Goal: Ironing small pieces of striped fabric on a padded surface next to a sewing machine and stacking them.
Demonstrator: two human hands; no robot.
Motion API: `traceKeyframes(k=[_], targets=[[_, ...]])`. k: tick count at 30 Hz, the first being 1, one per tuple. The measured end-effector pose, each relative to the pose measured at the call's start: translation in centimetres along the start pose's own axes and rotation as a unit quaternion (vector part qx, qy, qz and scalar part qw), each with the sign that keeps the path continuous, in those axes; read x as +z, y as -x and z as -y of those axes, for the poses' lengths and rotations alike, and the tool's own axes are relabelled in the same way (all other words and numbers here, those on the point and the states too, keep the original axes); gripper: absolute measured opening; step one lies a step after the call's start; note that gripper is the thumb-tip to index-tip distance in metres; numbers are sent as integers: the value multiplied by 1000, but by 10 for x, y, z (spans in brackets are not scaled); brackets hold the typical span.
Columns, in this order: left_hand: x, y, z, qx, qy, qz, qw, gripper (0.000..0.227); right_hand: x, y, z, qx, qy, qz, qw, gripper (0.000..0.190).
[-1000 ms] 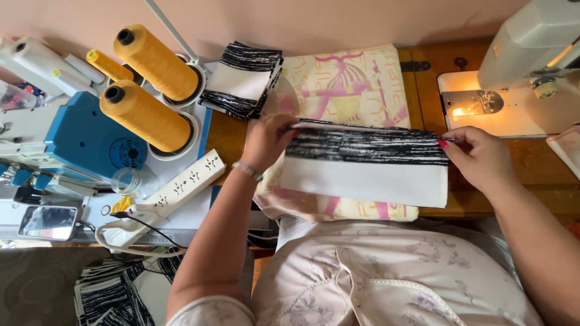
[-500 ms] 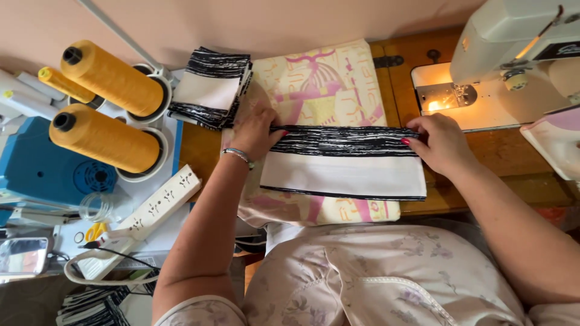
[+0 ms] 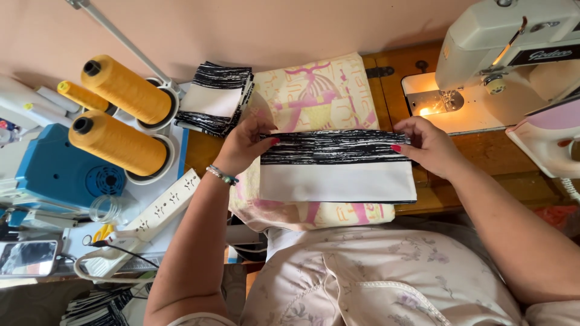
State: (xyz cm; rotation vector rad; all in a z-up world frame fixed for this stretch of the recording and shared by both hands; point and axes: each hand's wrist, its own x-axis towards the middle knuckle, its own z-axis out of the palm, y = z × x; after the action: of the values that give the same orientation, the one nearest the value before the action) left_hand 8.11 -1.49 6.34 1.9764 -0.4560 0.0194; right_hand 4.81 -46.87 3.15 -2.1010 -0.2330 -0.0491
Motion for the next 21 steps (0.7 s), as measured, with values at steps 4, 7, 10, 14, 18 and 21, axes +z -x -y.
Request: traceKeyframes(k=[4, 7, 10, 14, 18, 21], targets=[[-3, 11, -5, 18, 19, -4, 1000, 19, 4, 2, 4, -15, -25, -15, 999, 27], [-3, 14, 10, 10, 52, -28, 998, 18, 9, 1, -6, -14, -31, -16, 999, 31], [-3, 17, 15, -10, 94, -50, 994, 20, 7, -3, -16, -36, -86, -45, 995, 36], [-10, 23, -10, -14, 92, -44, 995, 17, -8, -7, -16, -14, -144, -47, 988, 33], [-21, 35, -45, -51, 66, -9, 996, 29, -30, 5, 8, 0, -140, -35, 989, 34], [-26, 40, -65, -39, 45, 20, 998, 24, -40, 12, 18, 6, -147, -43, 988, 28]])
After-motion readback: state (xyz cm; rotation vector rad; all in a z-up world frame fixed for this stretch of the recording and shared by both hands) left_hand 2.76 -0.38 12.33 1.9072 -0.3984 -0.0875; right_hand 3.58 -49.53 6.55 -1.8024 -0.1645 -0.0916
